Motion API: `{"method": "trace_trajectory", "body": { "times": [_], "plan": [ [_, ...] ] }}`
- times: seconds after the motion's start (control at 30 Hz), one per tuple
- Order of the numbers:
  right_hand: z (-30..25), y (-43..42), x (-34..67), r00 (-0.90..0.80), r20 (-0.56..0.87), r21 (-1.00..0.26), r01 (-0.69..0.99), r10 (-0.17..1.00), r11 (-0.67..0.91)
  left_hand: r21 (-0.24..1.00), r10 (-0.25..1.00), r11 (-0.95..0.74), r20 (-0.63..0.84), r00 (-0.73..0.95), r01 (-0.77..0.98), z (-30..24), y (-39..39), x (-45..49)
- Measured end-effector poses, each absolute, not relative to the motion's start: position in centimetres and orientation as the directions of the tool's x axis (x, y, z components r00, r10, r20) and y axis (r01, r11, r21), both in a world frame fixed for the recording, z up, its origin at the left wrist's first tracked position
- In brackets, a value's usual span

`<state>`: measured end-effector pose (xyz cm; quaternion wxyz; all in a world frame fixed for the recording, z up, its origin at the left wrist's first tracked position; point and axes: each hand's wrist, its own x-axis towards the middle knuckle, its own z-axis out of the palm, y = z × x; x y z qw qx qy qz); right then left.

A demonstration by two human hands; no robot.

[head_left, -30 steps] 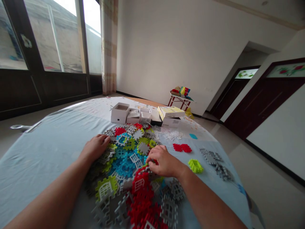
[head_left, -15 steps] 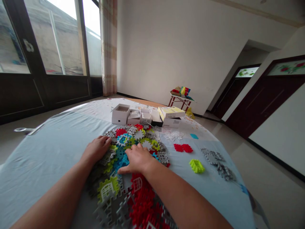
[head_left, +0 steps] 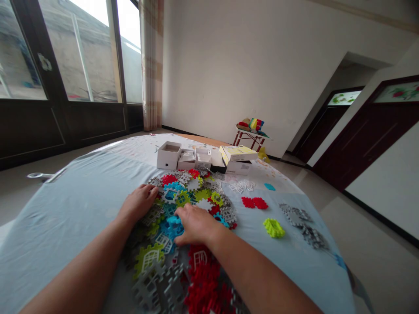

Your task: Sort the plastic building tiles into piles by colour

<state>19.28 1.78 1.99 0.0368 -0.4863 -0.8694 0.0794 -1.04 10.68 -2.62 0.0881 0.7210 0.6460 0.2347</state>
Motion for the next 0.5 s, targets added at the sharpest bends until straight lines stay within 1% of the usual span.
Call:
{"method": "trace_trajectory", "body": {
  "times": [0.1, 0.27, 0.4, 0.5],
  "plan": [
    [2.3, 1.7, 21.5, -0.576, 0.001, -0.244, 0.793, 0.818, 0.559, 0.435, 0.974, -0.151, 0.219, 0.059, 0.887, -2.8, 10.8, -1.0],
    [3.8, 1.0, 25.6, -0.57, 0.079, -0.376, 0.742, 0.818, 0.554, 0.438, 0.978, -0.137, 0.202, 0.05, 0.888, -3.0, 11.0, -1.1],
    [4.8, -0.3, 28.5, -0.488, 0.155, -0.455, 0.736, 0.859, 0.501, 0.438, 0.981, -0.129, 0.186, 0.051, 0.89, -2.8, 10.9, -1.0],
    [4.9, -1.7, 30.6, -0.432, 0.121, -0.504, 0.749, 0.894, 0.43, 0.44, 0.983, -0.125, 0.175, 0.052, 0.889, -2.6, 10.9, -1.0]
  ]
}}
